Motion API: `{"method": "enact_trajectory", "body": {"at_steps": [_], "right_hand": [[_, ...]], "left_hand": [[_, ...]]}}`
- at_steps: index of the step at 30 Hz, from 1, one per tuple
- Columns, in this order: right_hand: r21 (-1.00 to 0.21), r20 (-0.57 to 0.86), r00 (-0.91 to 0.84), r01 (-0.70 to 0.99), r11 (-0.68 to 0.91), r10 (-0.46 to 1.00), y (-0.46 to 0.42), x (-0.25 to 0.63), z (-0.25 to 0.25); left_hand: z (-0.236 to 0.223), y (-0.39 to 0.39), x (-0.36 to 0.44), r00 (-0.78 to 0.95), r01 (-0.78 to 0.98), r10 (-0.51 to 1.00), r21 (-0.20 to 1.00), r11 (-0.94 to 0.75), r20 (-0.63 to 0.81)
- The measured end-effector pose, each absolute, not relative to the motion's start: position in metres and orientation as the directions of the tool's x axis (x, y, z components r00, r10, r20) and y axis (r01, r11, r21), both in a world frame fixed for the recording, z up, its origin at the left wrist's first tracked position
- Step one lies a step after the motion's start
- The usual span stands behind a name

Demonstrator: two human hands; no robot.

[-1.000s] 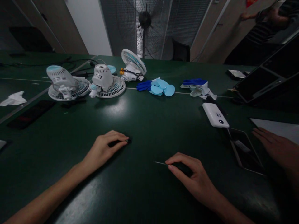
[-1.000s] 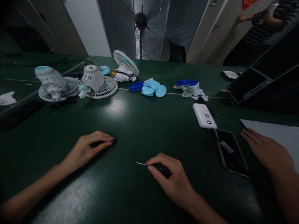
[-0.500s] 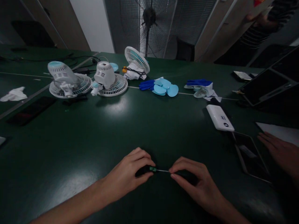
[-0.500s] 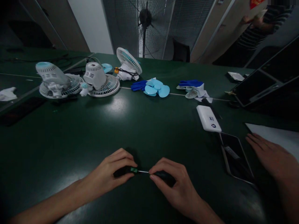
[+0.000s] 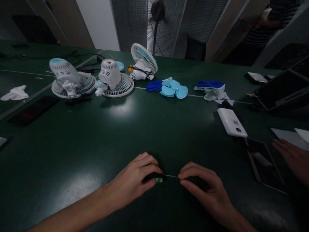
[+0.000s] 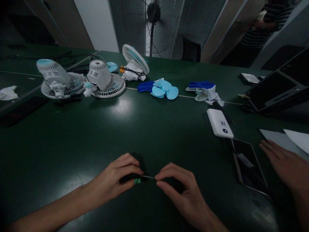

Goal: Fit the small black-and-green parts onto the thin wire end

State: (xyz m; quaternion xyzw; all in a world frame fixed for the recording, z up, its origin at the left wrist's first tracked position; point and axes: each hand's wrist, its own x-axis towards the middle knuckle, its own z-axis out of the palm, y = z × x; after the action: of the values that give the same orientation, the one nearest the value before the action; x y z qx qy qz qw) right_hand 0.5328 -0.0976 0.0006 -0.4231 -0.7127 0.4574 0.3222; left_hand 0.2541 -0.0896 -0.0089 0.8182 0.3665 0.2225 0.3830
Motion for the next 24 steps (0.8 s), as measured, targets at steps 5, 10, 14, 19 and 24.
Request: {"method": "enact_trajectory", "body": {"at_steps": [5,10,14,19,24], "right_hand": [[-0.919,0.087,-0.387,0.325,0.224,0.918,-0.097,0.536,0.001],[-0.919,0.079,-0.359,0.335,0.208,0.93,-0.098,0.537,0.002],[-0.923,0.089,-0.342,0.324,0.207,0.935,-0.098,0.539,-0.001],[-0.926,0.065,-0.315,0.335,0.175,0.947,-0.098,0.54,-0.002],[-0.925,0.022,-0.328,0.352,0.144,0.944,-0.098,0.543,-0.003]], "left_hand": [[-0.01,-0.092,0.255,0.629,0.46,0.773,0.761,-0.457,0.083],[-0.004,-0.095,0.255,0.621,0.477,0.773,0.718,-0.506,0.132],[0.003,-0.107,0.258,0.731,0.34,0.62,0.635,-0.694,0.286],[-0.004,-0.117,0.254,0.863,0.224,0.333,0.303,-0.926,0.379],[-0.007,-0.068,0.182,0.761,0.526,0.589,0.274,-0.805,0.27]]}}
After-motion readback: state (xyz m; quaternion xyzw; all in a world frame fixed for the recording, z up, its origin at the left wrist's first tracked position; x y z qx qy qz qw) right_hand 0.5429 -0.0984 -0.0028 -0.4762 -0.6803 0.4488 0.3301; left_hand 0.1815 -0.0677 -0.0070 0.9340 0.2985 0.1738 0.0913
